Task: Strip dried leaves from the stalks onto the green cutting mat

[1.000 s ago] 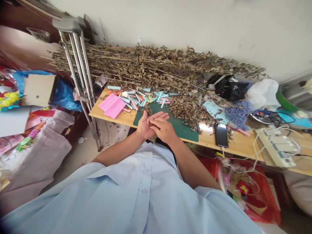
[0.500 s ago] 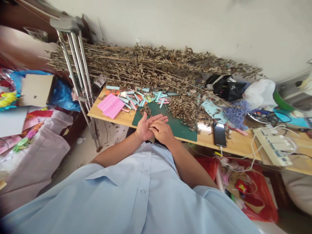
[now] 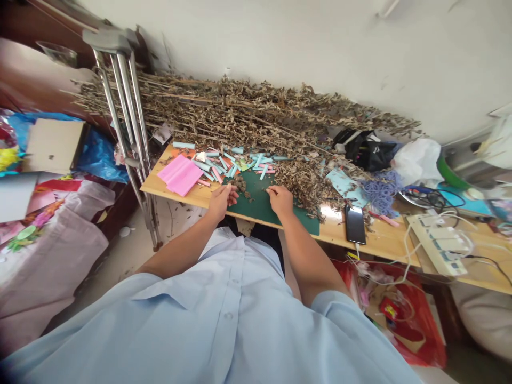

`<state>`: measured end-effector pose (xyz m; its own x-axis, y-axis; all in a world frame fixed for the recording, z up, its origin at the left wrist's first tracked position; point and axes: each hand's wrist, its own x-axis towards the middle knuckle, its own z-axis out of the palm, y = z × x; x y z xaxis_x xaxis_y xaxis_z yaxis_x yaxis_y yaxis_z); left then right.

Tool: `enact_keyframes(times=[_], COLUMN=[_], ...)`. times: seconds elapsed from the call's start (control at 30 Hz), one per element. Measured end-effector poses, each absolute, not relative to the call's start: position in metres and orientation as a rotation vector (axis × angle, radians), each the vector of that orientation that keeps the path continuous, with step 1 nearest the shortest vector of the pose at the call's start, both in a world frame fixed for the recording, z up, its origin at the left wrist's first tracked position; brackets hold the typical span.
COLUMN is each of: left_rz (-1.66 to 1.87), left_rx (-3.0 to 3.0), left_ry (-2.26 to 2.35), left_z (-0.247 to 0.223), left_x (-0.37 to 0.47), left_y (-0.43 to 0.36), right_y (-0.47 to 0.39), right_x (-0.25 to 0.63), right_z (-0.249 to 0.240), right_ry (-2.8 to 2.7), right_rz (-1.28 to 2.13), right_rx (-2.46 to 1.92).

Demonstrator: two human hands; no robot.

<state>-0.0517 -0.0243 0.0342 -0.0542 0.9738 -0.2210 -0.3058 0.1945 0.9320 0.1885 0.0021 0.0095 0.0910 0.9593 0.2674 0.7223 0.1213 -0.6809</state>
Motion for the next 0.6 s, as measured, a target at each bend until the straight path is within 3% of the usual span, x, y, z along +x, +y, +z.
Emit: enact_keyframes(times=[0.6], left_rz=[1.146], left_rx=[1.101], left_ry=[1.167], left_z=[0.01], left_x=[-0.056], left_y=[-0.025], right_y=[0.032], right_x=[0.179], right_z=[0.014], right_ry=[-1.835], right_rz=[0.528], right_rx=[-1.896])
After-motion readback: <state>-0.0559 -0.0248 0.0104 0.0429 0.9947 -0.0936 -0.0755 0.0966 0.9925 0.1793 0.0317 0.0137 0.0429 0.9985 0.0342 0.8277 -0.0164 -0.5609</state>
